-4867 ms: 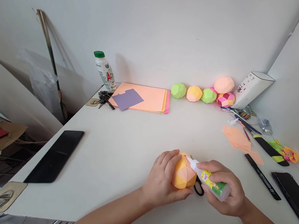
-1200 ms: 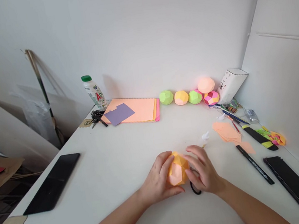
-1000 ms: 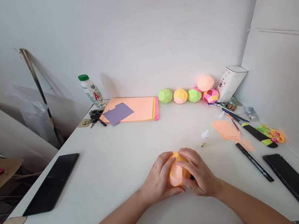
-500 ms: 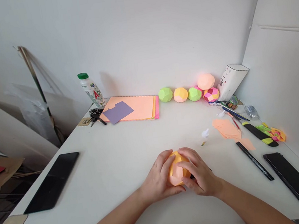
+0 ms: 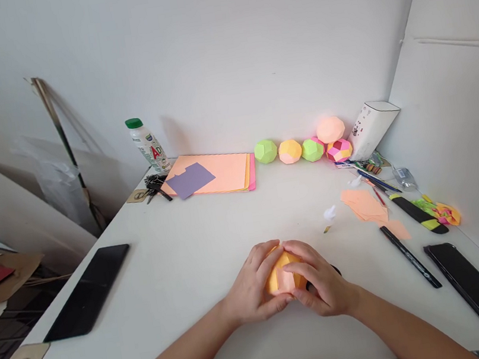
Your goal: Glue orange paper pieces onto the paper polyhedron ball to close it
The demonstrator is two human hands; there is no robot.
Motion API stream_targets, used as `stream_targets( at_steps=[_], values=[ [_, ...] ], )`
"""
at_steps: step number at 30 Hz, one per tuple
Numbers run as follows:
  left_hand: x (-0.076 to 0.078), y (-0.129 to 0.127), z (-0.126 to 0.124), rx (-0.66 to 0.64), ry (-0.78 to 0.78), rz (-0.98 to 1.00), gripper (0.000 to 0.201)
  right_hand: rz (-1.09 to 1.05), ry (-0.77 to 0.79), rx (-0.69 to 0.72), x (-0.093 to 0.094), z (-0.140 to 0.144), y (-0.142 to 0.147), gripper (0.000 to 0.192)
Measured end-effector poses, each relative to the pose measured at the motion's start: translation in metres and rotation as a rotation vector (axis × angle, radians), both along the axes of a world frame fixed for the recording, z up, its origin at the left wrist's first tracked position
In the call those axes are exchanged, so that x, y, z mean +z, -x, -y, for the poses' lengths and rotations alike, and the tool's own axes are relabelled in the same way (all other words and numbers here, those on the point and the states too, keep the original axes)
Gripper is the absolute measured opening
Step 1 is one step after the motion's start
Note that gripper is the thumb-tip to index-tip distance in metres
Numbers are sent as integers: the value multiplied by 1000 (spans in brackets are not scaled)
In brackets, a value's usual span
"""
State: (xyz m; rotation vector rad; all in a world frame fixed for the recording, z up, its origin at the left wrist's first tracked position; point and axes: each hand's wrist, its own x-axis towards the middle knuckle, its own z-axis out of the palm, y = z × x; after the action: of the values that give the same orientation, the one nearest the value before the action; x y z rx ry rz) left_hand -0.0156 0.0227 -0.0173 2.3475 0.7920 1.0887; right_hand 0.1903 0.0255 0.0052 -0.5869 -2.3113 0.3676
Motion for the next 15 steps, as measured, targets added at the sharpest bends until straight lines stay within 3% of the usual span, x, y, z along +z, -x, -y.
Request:
stream_targets(
  at_steps=[6,15],
  values=[
    [-4,1,0,12,55,24,69,-27,40,58,0,0,-1,34],
    [-4,0,1,-78,117,72,62,-13,47,68,2,0,-1,34]
  ],
)
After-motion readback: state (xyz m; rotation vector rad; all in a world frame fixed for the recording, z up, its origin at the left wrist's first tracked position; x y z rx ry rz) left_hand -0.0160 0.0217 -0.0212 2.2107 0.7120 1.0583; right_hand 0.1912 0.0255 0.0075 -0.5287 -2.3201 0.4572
